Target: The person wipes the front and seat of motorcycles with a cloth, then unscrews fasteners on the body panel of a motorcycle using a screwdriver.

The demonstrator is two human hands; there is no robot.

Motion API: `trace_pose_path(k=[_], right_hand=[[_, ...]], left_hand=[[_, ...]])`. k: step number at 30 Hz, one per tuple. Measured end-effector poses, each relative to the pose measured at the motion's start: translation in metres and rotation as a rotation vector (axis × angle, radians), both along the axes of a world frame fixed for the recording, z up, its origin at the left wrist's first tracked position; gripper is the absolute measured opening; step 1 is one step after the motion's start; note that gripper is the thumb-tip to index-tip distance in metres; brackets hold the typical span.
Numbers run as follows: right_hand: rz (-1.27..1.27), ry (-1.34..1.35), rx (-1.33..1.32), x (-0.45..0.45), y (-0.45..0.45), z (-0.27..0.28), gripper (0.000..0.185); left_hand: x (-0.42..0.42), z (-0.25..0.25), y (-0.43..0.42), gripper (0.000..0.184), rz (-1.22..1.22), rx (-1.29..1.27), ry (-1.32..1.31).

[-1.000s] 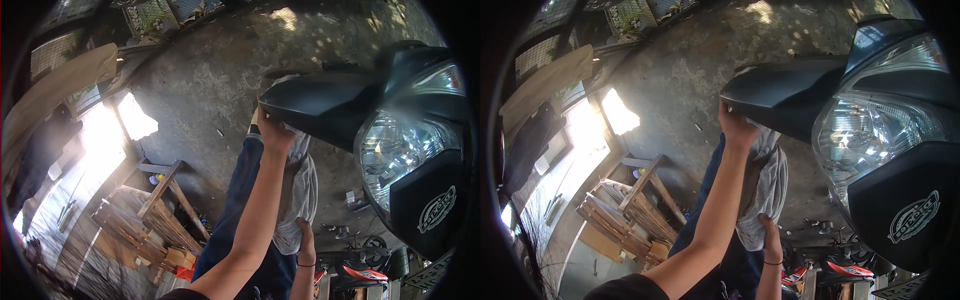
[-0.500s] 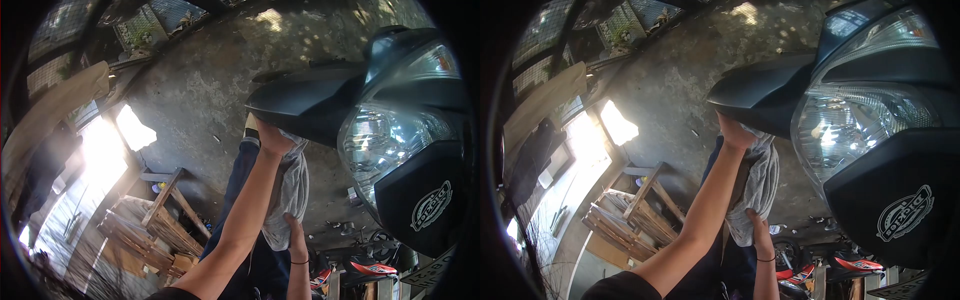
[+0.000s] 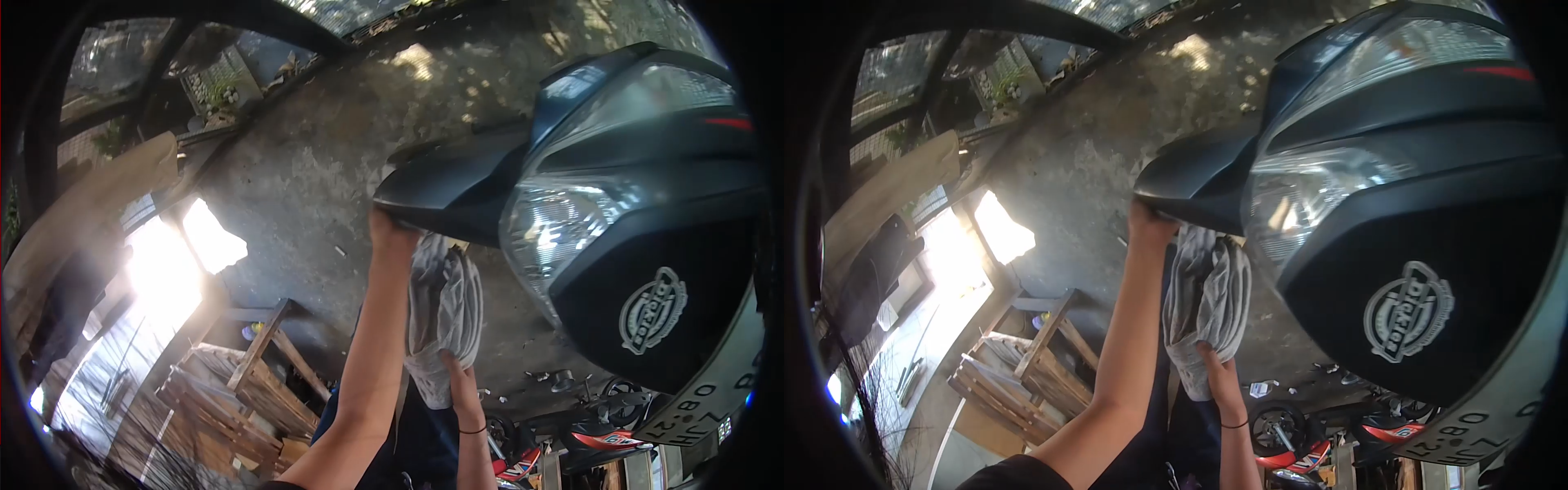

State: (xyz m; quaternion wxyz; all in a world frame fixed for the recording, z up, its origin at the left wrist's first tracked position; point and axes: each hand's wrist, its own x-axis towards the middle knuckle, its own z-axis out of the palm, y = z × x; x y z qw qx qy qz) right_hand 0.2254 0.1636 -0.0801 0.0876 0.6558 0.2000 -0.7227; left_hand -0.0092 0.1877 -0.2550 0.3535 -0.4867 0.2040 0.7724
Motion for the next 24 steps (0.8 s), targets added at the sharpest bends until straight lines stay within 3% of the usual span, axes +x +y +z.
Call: trace_pose_path(k=[5, 8, 9, 12, 15, 18, 19, 22, 24], right_hand=[[0.017, 0.032, 0.020, -0.001, -0.001, 0.002, 0.049], [-0.005, 0.054, -0.009, -0.002, -0.001, 0.001, 0.051], [-0.016, 0.068, -0.014, -0.002, 0.000, 0.000, 0.051], [-0.047, 0.066, 0.004, -0.003, -0.003, -0.001, 0.052], [-0.067, 0.062, 0.061, -0.004, -0.008, -0.006, 0.053], [-0.071, 0.084, 0.056, -0.007, -0.004, 0.003, 0.053], [-0.042, 0.070, 0.043, -0.008, -0.002, 0.006, 0.053], [-0.040, 0.067, 0.061, -0.011, 0.006, 0.014, 0.054], [-0.063, 0.091, 0.089, -0.009, 0.004, 0.016, 0.051]], left_hand=[[0.025, 0.013, 0.007, 0.039, 0.028, 0.070, 0.111], [0.050, 0.024, 0.012, 0.043, -0.024, 0.319, 0.144], [0.051, 0.024, 0.020, 0.048, -0.159, 0.274, 0.312], [0.052, 0.040, 0.027, 0.046, -0.084, 0.473, 0.254], [0.040, 0.046, 0.030, 0.043, -0.121, 0.271, 0.208], [0.035, 0.009, 0.012, 0.040, -0.048, -0.056, 0.071], [0.031, 0.005, 0.005, 0.037, -0.033, -0.096, 0.063], [0.006, -0.008, -0.033, 0.036, -0.084, 0.094, 0.159], [-0.007, 0.000, -0.074, 0.037, -0.071, -0.202, 0.173]])
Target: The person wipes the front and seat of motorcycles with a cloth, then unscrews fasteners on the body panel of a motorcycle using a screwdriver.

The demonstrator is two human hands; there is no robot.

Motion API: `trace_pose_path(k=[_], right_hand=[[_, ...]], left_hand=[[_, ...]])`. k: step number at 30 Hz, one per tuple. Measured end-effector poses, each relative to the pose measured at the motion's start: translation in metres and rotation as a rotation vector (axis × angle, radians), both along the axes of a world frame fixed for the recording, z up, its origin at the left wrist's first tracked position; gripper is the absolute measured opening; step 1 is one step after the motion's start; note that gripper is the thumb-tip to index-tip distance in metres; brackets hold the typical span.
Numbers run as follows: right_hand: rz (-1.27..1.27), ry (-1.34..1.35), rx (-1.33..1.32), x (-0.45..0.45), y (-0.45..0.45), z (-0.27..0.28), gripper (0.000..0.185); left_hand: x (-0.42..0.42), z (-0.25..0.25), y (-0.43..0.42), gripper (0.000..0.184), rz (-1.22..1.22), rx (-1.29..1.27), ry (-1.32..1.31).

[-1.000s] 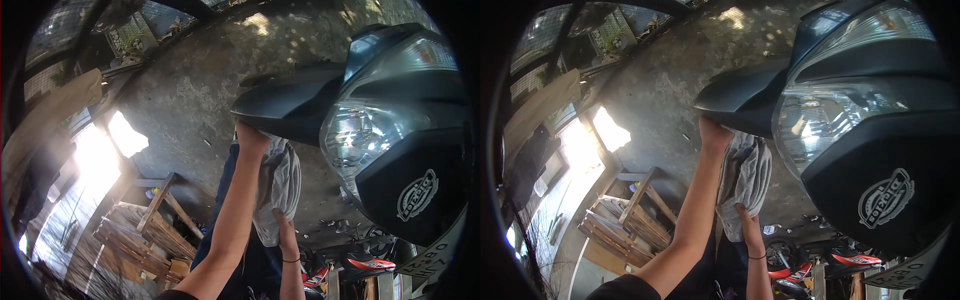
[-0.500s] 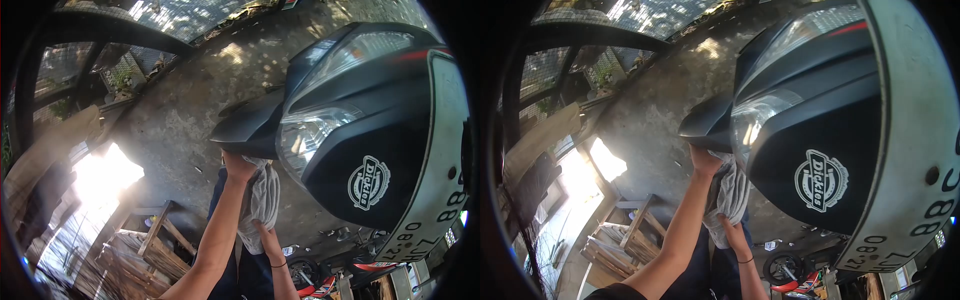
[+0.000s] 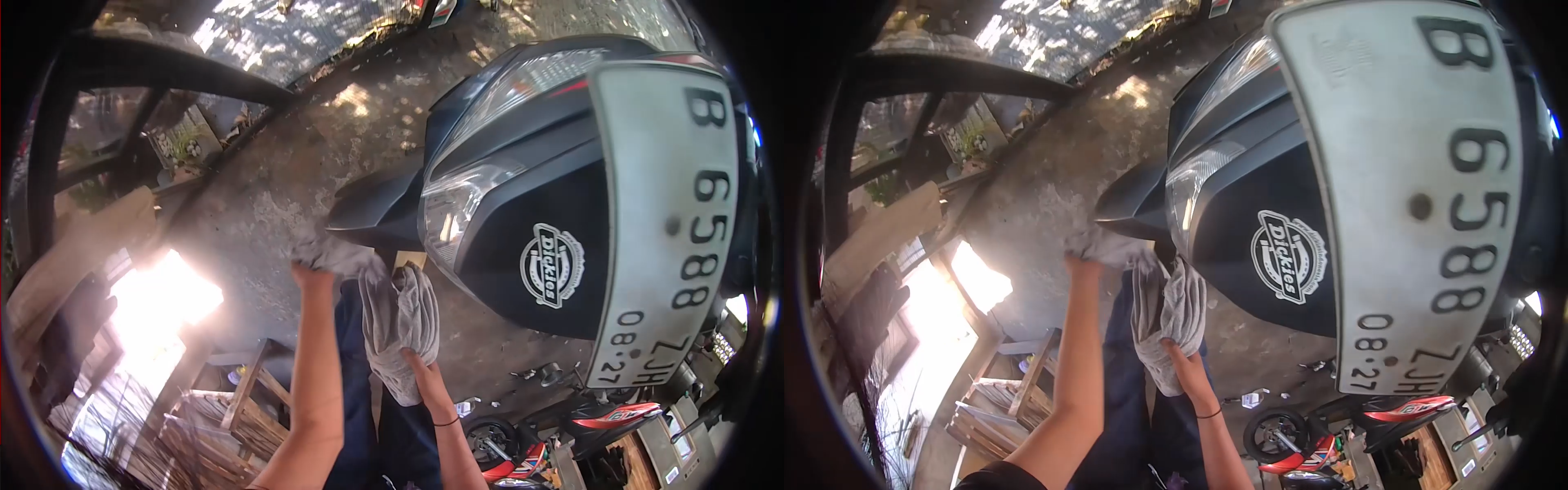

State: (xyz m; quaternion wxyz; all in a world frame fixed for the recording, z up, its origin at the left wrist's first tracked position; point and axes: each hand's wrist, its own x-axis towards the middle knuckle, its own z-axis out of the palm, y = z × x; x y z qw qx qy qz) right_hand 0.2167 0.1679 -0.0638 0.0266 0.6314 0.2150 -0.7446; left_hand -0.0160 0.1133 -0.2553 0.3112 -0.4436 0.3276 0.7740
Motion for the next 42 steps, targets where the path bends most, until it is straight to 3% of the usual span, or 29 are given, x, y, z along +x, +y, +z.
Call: trace_pose_path(k=[2, 4, 7, 10, 13, 17, 18, 21, 22, 24, 27, 30, 33, 36, 39, 42], right_hand=[[-0.020, 0.021, 0.007, -0.002, 0.001, 0.000, 0.049], [-0.035, 0.037, -0.011, 0.000, 0.002, 0.007, 0.051], [-0.121, 0.098, -0.058, -0.002, 0.002, 0.016, 0.054], [-0.140, 0.150, -0.117, -0.015, 0.007, 0.033, 0.052], [-0.115, 0.187, -0.093, -0.023, 0.013, 0.065, 0.051], [-0.141, 0.271, -0.008, -0.029, 0.014, 0.100, 0.052], [-0.157, 0.280, 0.013, -0.029, 0.013, 0.110, 0.052], [-0.218, 0.285, 0.098, -0.021, 0.010, 0.127, 0.054], [-0.235, 0.286, 0.136, -0.015, 0.011, 0.131, 0.054], [-0.214, 0.209, 0.128, -0.002, 0.009, 0.134, 0.053], [-0.219, 0.194, 0.273, 0.009, 0.012, 0.153, 0.051], [-0.227, 0.180, 0.243, 0.020, 0.014, 0.178, 0.048], [-0.222, 0.100, 0.376, 0.022, 0.020, 0.207, 0.048], [-0.158, 0.042, 0.481, 0.031, 0.018, 0.226, 0.050], [-0.137, 0.052, 0.515, 0.036, 0.022, 0.240, 0.051], [-0.151, 0.051, 0.529, 0.033, 0.020, 0.255, 0.050]], left_hand=[[-0.027, -0.049, -0.082, 0.042, -0.137, -0.217, 0.167], [-0.050, 0.051, -0.060, 0.040, -0.130, -0.428, 0.173], [-0.076, 0.134, -0.039, 0.043, -0.142, -0.429, 0.295], [-0.089, 0.176, -0.018, 0.045, -0.405, -0.521, 0.466], [-0.081, 0.172, 0.002, 0.043, -0.609, -0.767, 0.871], [-0.025, 0.244, 0.103, 0.023, -1.096, -0.593, 0.819], [-0.005, 0.216, 0.115, 0.019, -1.134, -0.503, 1.094], [0.049, 0.225, 0.176, 0.020, -1.269, -0.495, 1.934], [0.068, 0.259, 0.190, 0.023, -1.262, -0.566, 1.790], [0.082, 0.276, 0.182, 0.025, -1.419, -0.685, 1.833], [0.096, 0.292, 0.152, 0.026, -1.694, -0.465, 1.904], [0.084, 0.303, 0.129, 0.028, -1.616, -0.313, 1.997], [0.063, 0.282, 0.115, 0.027, -1.687, -0.312, 1.376], [0.037, 0.319, 0.122, 0.028, -1.263, -0.188, 0.949], [0.027, 0.383, 0.147, 0.028, -1.133, -0.200, 1.129], [0.030, 0.432, 0.190, 0.028, -1.164, -0.233, 1.624]])
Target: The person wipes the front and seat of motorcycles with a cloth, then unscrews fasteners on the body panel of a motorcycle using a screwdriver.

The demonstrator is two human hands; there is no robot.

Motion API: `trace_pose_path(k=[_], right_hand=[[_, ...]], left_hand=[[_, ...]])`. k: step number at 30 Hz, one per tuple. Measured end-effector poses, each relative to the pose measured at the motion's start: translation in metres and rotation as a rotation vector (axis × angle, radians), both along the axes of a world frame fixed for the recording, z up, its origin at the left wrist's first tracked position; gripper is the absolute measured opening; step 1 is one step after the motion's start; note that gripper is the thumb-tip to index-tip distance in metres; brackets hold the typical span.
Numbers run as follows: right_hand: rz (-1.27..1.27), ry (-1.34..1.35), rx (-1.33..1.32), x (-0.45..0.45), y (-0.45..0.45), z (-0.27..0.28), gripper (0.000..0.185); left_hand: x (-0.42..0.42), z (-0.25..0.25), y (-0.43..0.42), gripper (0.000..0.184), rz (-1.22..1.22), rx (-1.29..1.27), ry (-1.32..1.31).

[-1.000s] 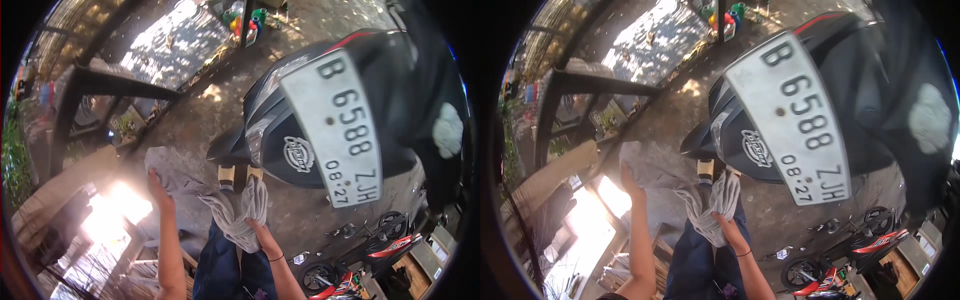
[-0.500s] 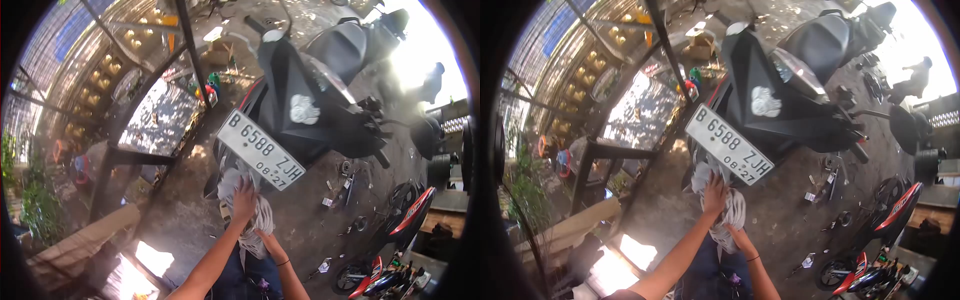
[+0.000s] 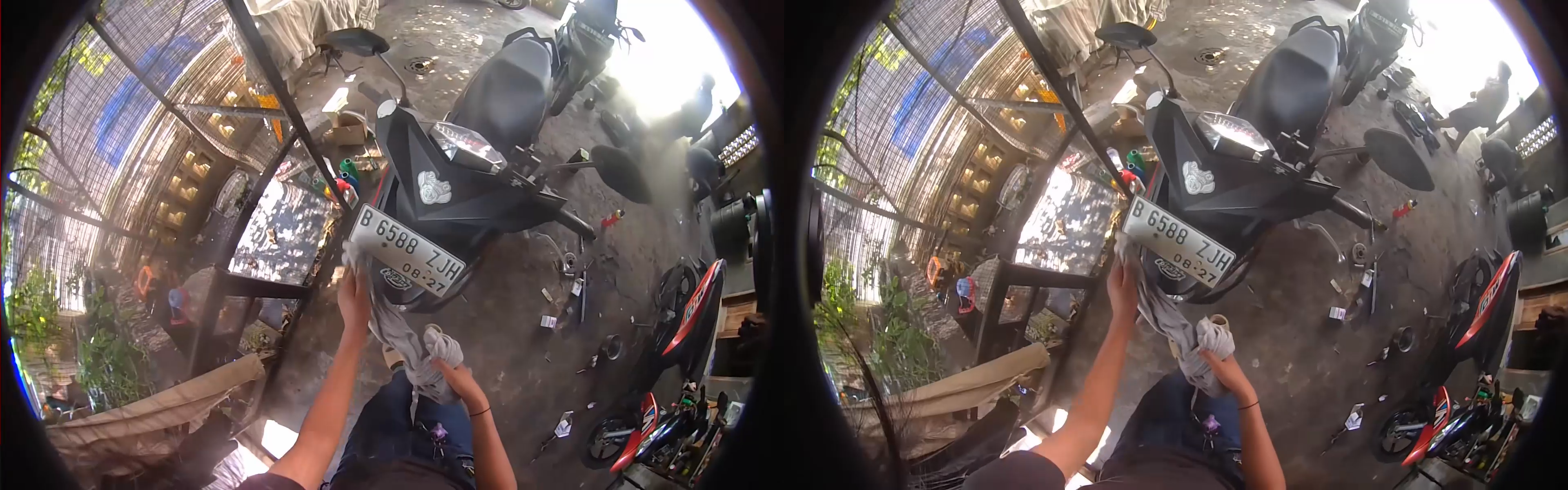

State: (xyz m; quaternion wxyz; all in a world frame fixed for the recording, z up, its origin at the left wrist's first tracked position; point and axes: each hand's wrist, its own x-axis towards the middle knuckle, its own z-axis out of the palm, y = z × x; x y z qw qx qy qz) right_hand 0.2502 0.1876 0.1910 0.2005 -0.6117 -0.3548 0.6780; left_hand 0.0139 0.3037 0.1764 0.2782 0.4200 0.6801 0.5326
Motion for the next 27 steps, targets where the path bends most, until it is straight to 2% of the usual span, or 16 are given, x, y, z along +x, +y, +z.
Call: trace_pose_path(k=[2, 4, 5, 6, 7, 10, 11, 13, 14, 15, 18, 20, 22, 24, 27], right_hand=[[0.025, -0.053, -0.055, -0.005, 0.009, 0.027, 0.049], [0.025, 0.003, 0.014, 0.001, 0.006, -0.005, 0.048], [0.026, 0.034, 0.043, 0.001, 0.001, -0.016, 0.047], [0.037, 0.046, 0.067, -0.001, -0.001, -0.017, 0.046], [0.047, 0.055, 0.093, -0.003, -0.001, -0.017, 0.045], [0.108, 0.049, 0.114, -0.004, -0.003, -0.023, 0.047], [0.134, 0.037, 0.113, 0.000, -0.005, -0.026, 0.049], [0.272, -0.127, -0.042, 0.000, 0.011, 0.028, 0.053], [0.339, -0.209, -0.119, 0.001, 0.017, 0.049, 0.055], [0.320, -0.179, -0.090, 0.006, 0.015, 0.047, 0.060], [0.262, -0.109, 0.033, 0.019, 0.000, 0.019, 0.060], [0.232, -0.138, -0.009, 0.029, -0.006, 0.011, 0.059], [0.175, -0.114, -0.034, 0.034, -0.004, 0.010, 0.058], [0.177, -0.177, -0.080, 0.036, 0.001, 0.011, 0.057], [0.157, -0.201, -0.126, 0.038, 0.009, 0.006, 0.055]], left_hand=[[0.003, -0.026, 0.021, 0.030, -0.049, -0.082, 0.348], [0.022, -0.061, 0.037, 0.030, -0.071, -0.242, 0.194], [0.030, -0.083, 0.028, 0.031, -0.225, -0.070, 0.721], [0.051, -0.076, 0.021, 0.032, -0.185, -0.034, 0.597], [0.066, -0.076, 0.009, 0.033, -0.145, 0.127, 0.723], [0.105, -0.067, -0.007, 0.032, -0.254, -0.096, 0.457], [0.107, -0.065, -0.011, 0.033, -0.317, -0.208, 0.578], [0.105, -0.062, -0.010, 0.037, -0.448, -0.407, 0.814], [0.099, -0.083, 0.000, 0.034, -0.370, -0.377, 0.769], [0.084, -0.104, 0.010, 0.035, -0.329, -0.291, 0.806], [0.043, -0.103, 0.049, 0.047, -0.130, -0.229, 0.816], [0.039, -0.073, 0.055, 0.049, -0.054, -0.188, 0.564], [0.054, -0.094, 0.052, 0.052, -0.137, -0.196, 0.718], [0.076, -0.108, 0.034, 0.056, -0.271, -0.210, 0.709], [0.120, -0.043, -0.016, 0.057, -0.451, -0.244, 0.476]])
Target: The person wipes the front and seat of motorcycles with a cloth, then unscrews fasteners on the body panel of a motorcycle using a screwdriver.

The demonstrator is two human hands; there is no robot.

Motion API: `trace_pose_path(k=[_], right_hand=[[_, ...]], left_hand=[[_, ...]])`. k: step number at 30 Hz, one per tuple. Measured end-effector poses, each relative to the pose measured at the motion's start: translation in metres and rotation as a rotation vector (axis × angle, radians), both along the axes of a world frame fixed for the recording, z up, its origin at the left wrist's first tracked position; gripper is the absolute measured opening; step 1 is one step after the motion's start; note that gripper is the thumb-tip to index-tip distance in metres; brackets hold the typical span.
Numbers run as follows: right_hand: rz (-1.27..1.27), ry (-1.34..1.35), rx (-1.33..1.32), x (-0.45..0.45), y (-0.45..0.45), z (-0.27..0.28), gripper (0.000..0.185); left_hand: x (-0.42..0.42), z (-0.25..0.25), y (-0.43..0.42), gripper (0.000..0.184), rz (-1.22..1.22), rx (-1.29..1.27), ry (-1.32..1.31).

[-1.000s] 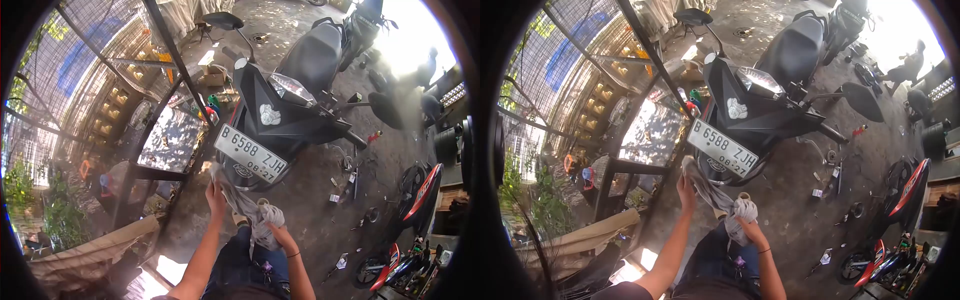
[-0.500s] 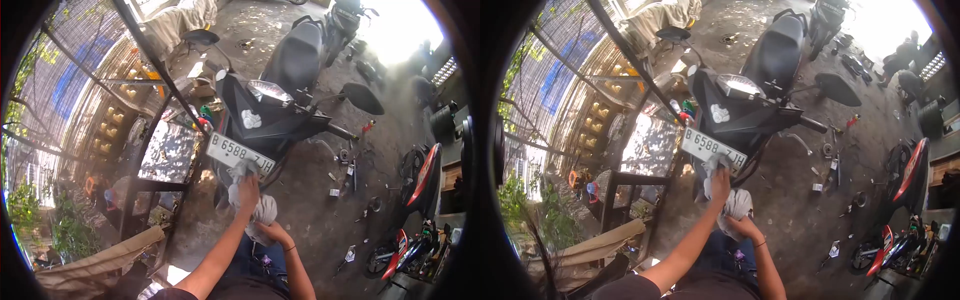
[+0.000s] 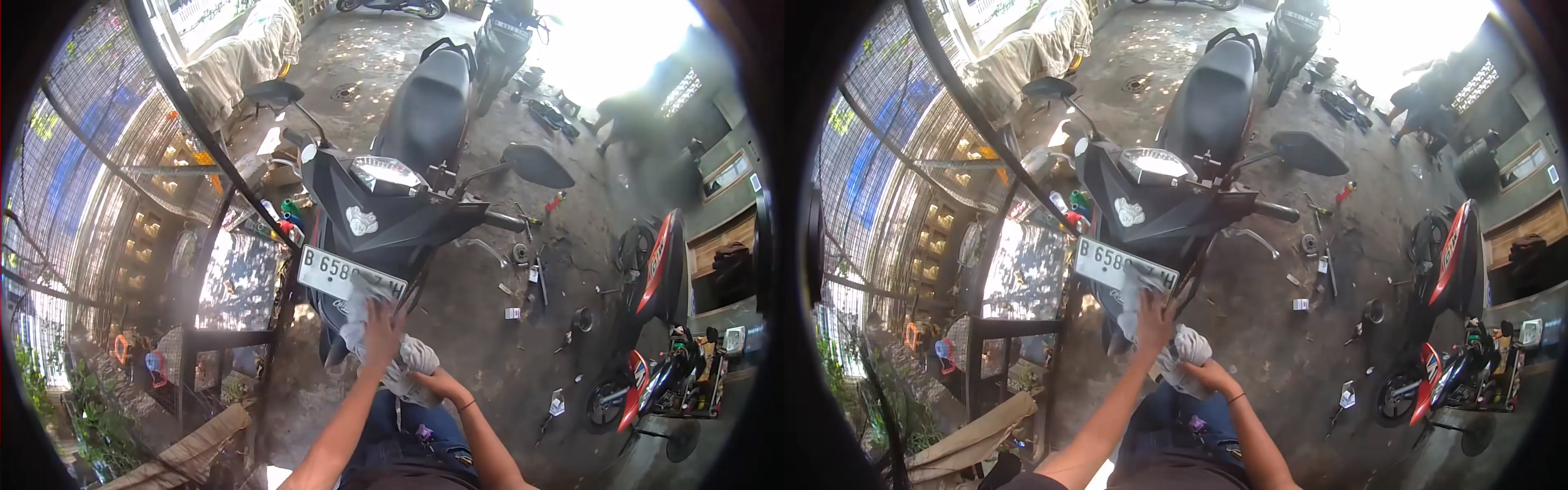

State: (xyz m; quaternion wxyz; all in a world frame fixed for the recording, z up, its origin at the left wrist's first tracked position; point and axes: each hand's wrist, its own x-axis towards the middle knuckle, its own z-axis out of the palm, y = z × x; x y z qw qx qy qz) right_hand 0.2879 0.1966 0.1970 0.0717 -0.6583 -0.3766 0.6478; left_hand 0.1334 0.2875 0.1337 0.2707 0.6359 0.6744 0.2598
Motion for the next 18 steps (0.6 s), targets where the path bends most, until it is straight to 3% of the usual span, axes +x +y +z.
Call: trace_pose_path(k=[1, 3, 4, 6, 9, 11, 14, 18], right_hand=[[-0.013, 0.004, -0.010, -0.001, 0.003, -0.004, 0.053], [-0.191, 0.058, 0.246, -0.003, -0.001, -0.026, 0.055], [-0.277, 0.089, 0.372, -0.002, -0.005, -0.039, 0.056], [-0.350, 0.082, 0.279, 0.006, -0.011, -0.068, 0.056], [-0.338, 0.061, 0.297, 0.008, -0.011, -0.064, 0.055], [-0.258, 0.008, 0.287, 0.015, -0.013, -0.067, 0.056], [0.020, -0.307, 0.177, 0.023, 0.003, 0.029, 0.054], [-0.033, -0.351, 0.263, 0.086, -0.035, -0.065, 0.055]], left_hand=[[-0.001, 0.000, -0.012, 0.055, -0.051, 0.006, 0.009], [-0.007, -0.002, -0.030, 0.051, -0.148, 0.021, 0.022], [-0.014, -0.004, -0.036, 0.050, -0.109, -0.098, -0.304], [-0.039, -0.008, -0.048, 0.046, -0.032, -0.345, -0.940], [-0.059, -0.018, -0.059, 0.041, 0.217, -0.717, -1.038], [-0.071, -0.023, -0.069, 0.039, 0.245, -0.764, -1.078], [-0.079, -0.013, -0.079, 0.038, 0.390, -0.848, -1.140], [-0.103, -0.064, -0.102, 0.043, 0.328, -0.821, -0.721]])
